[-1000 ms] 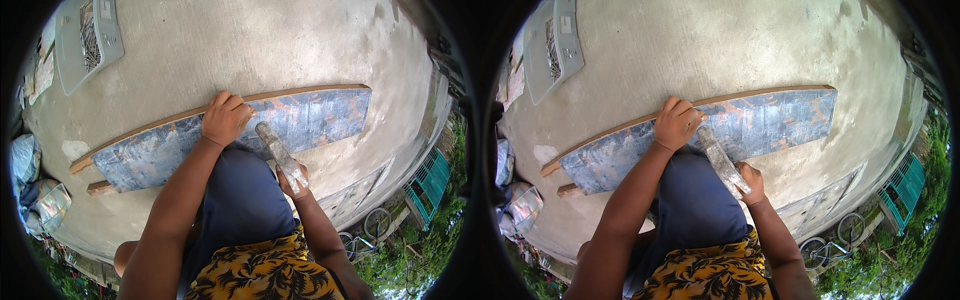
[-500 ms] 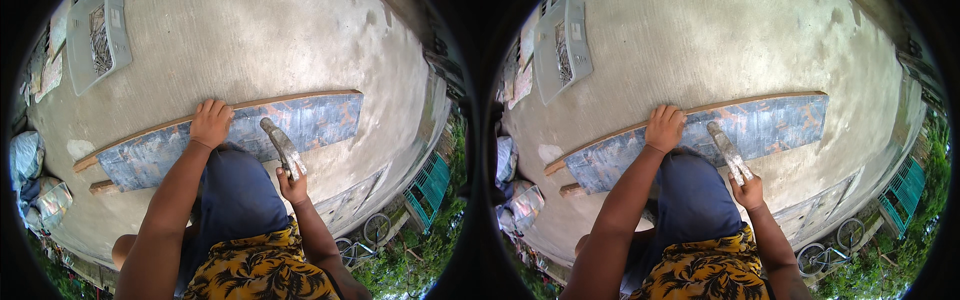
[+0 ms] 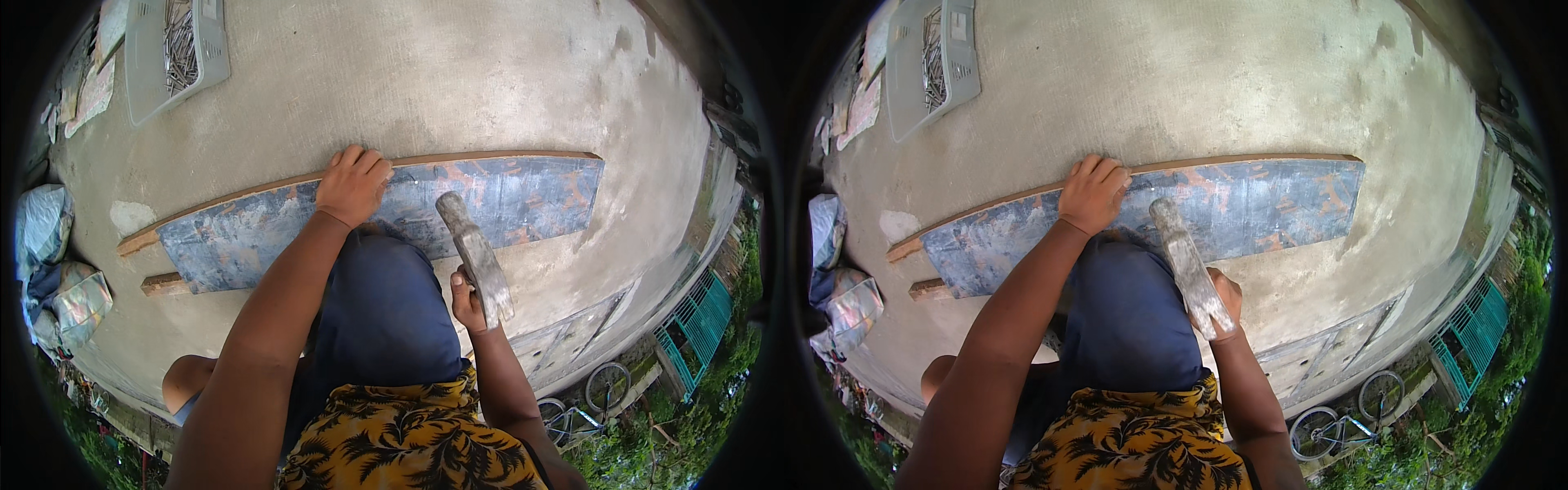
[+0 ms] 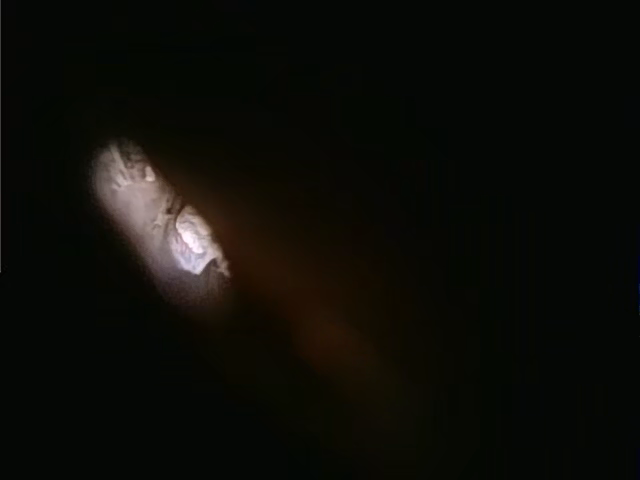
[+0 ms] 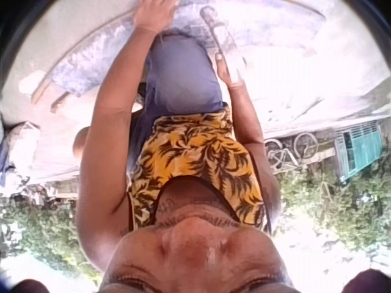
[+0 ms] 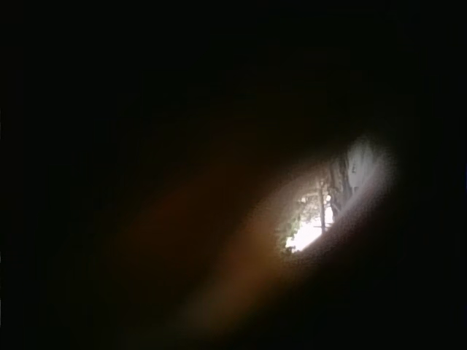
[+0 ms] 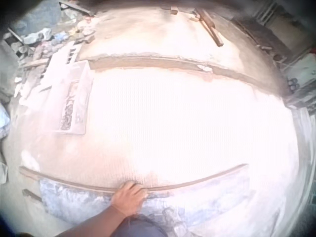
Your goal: The person aligns thin wooden strips on a large blue board, then uses a hammer to drive nails into the wood to secure the strips. The person repeatedly positions the strips and hammers nails along the edges.
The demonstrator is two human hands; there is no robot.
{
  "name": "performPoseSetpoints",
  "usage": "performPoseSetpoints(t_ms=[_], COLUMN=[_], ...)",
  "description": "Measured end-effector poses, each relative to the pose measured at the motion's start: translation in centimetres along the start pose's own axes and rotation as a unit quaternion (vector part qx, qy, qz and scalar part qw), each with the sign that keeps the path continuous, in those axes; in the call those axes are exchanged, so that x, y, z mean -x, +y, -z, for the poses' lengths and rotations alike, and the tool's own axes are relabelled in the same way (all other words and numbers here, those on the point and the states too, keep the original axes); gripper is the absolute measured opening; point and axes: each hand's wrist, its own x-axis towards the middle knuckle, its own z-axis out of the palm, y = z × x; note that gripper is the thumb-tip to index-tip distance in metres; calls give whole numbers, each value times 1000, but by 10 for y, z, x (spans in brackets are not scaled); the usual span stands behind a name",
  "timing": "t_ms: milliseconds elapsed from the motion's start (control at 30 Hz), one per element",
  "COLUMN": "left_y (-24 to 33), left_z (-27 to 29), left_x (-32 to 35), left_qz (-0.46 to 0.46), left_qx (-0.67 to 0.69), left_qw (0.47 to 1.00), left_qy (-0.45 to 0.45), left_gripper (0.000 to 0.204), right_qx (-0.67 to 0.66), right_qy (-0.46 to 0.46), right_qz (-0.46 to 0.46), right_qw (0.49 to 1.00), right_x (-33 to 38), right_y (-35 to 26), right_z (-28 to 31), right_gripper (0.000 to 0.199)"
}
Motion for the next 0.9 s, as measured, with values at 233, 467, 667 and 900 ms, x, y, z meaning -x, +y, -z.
performPoseSetpoints(t_ms=[233, 467, 667, 900], left_y=[2, 2, 2, 3], left_z=[-6, -4, -5, -8], left_x=[-5, -1, 3, 0], left_qz=[-9, 3, 3, 5], left_qx=[-9, -16, -28, -28], left_qw=[1000, 1000, 1000, 1000], left_qy=[16, 5, 12, 7], left_gripper=[8, 11, 16, 15], right_qx=[-33, -86, -102, -93], right_qy=[2, 88, 36, 33], right_qz=[-61, -1, 8, -88], right_qw=[998, 992, 994, 991], right_x=[-7, 20, -20, -17], right_y=[34, 32, 17, 22], right_z=[-42, -40, -25, -33], right_gripper=[30, 26, 29, 16])
